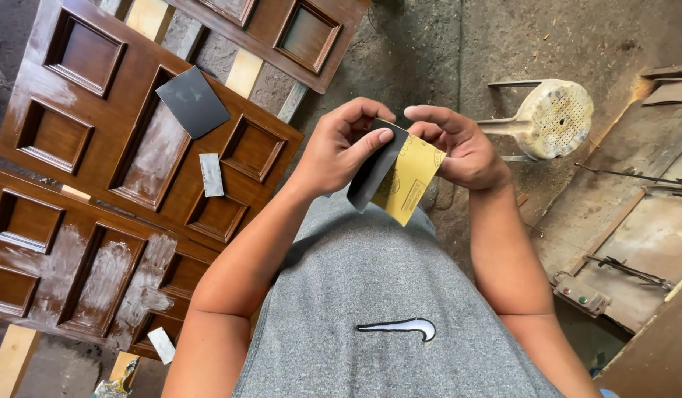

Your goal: The person sands the surface of a wooden door using a sanding block. They then tear a sheet of sandpaper into smaller pieces and continue sanding the door with the smaller pieces.

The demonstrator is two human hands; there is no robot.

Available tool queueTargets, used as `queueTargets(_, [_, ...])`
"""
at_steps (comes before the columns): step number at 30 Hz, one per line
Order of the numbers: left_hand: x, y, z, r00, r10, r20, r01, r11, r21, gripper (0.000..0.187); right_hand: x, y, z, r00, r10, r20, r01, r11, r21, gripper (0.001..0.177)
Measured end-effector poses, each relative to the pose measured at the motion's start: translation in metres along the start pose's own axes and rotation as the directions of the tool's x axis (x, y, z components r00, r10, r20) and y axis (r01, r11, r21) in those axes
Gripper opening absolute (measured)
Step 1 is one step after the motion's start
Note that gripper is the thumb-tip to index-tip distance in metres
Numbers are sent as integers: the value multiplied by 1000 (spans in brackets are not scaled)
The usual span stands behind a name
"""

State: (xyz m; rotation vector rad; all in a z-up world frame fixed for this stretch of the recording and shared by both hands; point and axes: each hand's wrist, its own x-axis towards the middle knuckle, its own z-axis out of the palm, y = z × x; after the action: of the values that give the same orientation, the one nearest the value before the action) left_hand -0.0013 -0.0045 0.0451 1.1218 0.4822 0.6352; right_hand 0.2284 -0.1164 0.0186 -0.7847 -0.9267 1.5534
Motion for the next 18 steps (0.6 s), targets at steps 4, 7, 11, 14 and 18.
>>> queueTargets(4, [-2, 2, 4, 989, 95, 117, -92, 995, -25, 38, 0, -4, 1, 1000, -20, 16, 21, 994, -107, 55])
queueTargets(7, [-1, -4, 5, 971, 162, 175, -173, 984, 50, 42, 1, -11, 6, 1000, -6, 16, 7, 994, -108, 44])
queueTargets(11, [-2, 0, 5, 950, 270, 158, -308, 896, 321, 39, 13, -23, 25, 995, 32, -95, -63, 939, -338, 27])
queueTargets(14, [-6, -7, 5, 947, 293, 132, -321, 881, 348, 43, 6, -9, 25, 988, -28, -154, -23, 948, -317, 30])
queueTargets(18, [-13, -14, 10, 940, 333, 79, -341, 885, 317, 38, 8, -18, 42, 965, -114, -235, 19, 928, -372, 48])
